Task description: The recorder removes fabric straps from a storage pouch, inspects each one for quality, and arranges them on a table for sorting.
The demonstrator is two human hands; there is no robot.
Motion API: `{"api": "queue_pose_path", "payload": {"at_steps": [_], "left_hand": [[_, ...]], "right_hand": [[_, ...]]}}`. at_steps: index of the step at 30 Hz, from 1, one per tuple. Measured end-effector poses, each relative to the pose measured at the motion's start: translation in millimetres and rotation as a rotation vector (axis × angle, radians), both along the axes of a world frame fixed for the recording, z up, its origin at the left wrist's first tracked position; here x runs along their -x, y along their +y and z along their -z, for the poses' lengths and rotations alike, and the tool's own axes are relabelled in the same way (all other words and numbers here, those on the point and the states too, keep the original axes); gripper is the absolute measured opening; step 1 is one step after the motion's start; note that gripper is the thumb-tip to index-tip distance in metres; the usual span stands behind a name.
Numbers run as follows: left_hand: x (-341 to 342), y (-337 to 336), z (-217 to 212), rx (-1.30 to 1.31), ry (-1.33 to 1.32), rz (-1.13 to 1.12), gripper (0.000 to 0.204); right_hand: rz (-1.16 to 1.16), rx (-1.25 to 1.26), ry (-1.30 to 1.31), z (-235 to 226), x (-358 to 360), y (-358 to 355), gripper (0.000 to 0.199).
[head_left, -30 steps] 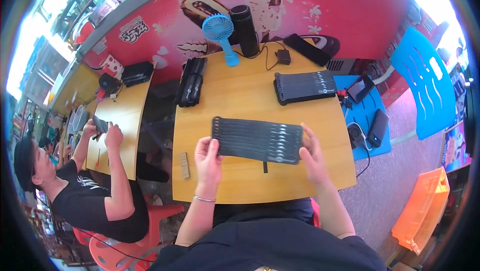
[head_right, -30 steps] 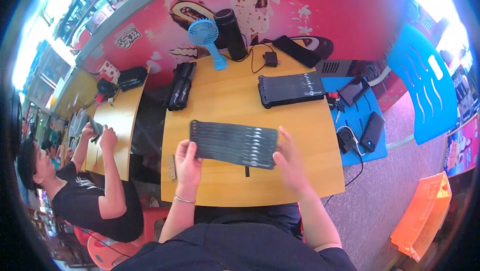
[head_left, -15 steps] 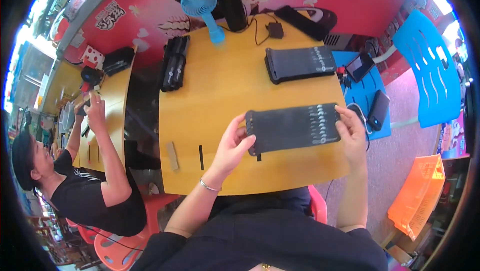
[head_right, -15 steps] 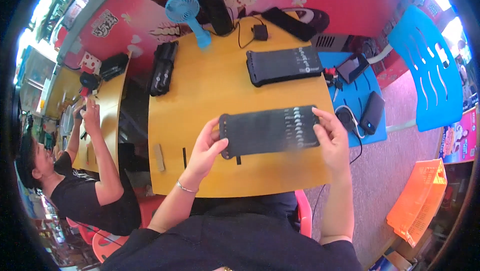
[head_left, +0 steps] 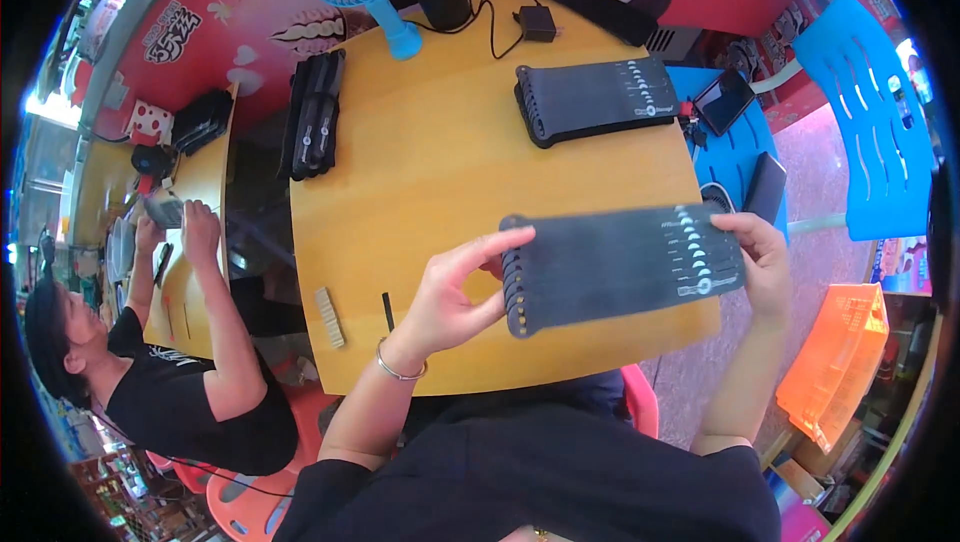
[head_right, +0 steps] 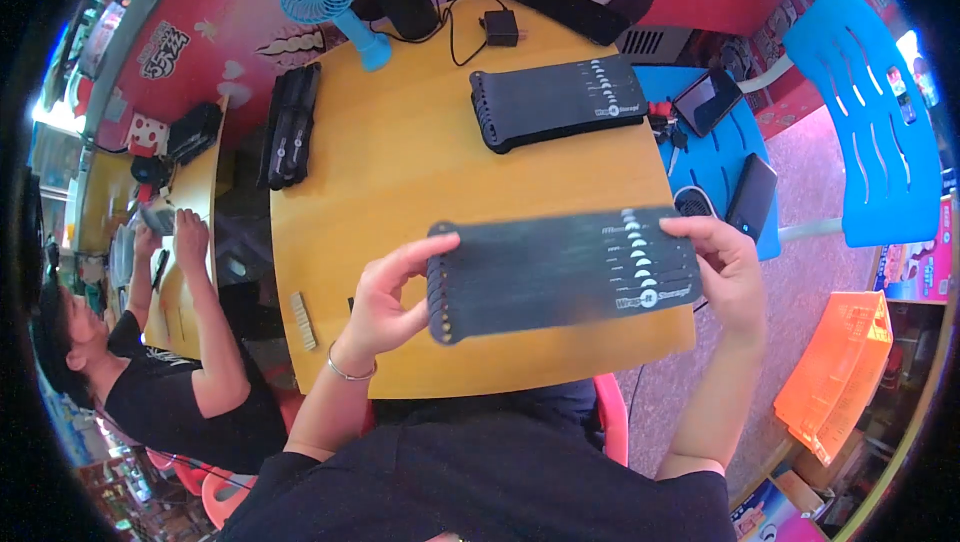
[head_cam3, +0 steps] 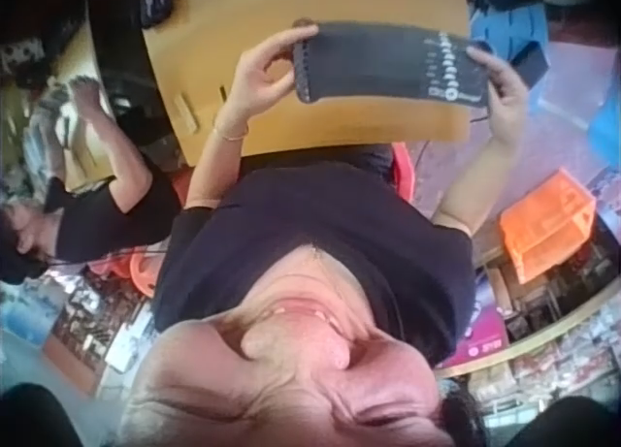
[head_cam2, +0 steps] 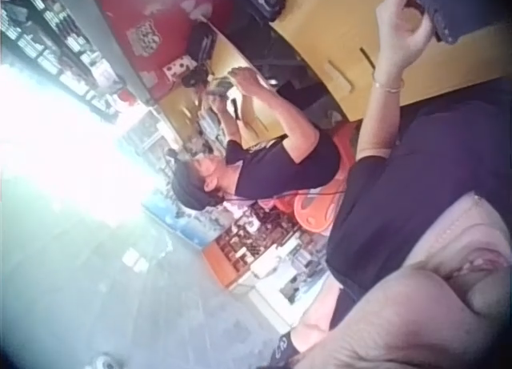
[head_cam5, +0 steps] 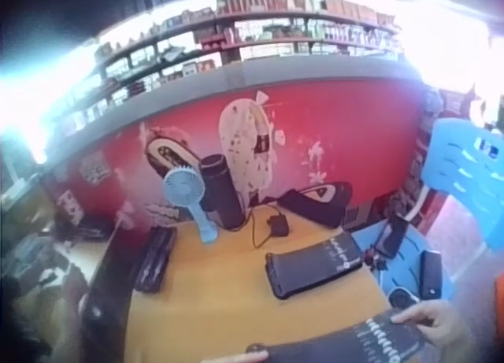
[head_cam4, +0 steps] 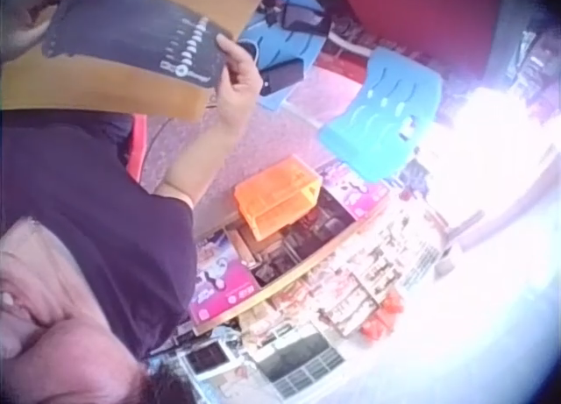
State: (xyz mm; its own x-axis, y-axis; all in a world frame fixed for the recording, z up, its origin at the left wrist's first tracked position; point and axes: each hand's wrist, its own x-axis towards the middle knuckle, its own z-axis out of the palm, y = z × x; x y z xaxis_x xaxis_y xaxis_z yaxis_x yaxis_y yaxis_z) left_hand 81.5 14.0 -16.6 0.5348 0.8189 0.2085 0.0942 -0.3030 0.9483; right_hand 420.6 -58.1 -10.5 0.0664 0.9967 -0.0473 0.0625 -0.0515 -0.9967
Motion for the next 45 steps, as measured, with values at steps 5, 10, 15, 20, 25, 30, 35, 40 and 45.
{"api": "queue_pose_path", "payload": {"at_steps": [5, 10, 15, 20, 25, 30, 35, 40, 45], "left_hand": [[10, 3, 10, -0.001, 0.045, -0.149, 0.022], [47, -1, 16, 0.119, -0.310, -0.530, 0.017], [38, 2, -2, 0.299, -0.316, -0.341, 0.011], [-27, 64, -6, 0.303, -0.191, -0.226, 0.014], [-74, 116, -8, 0.265, -0.259, -0.148, 0.015], [-84, 153, 10, 0.299, -0.128, -0.216, 0.037], [-84, 162, 25, 0.217, -0.024, -0.298, 0.054], [-80, 169, 29, 0.173, -0.013, -0.293, 0.053], [-81, 173, 43, 0.047, 0.128, -0.314, 0.051]], "right_hand": [[0.019, -0.208, -0.197, 3, 20, 26, 0.013], [-0.080, -0.402, -0.213, -22, 84, 51, 0.006], [0.152, -0.145, -0.228, -12, 71, 77, 0.010], [0.328, -0.140, -0.270, 4, 21, 120, 0.023], [0.419, -0.093, -0.277, 7, -5, 151, 0.024], [0.456, -0.127, -0.231, 27, -13, 168, 0.025], [0.458, -0.203, -0.372, 52, -24, 184, 0.027], [0.434, -0.173, -0.264, 55, -22, 187, 0.029], [0.456, -0.089, -0.394, 59, -21, 185, 0.031]]}}
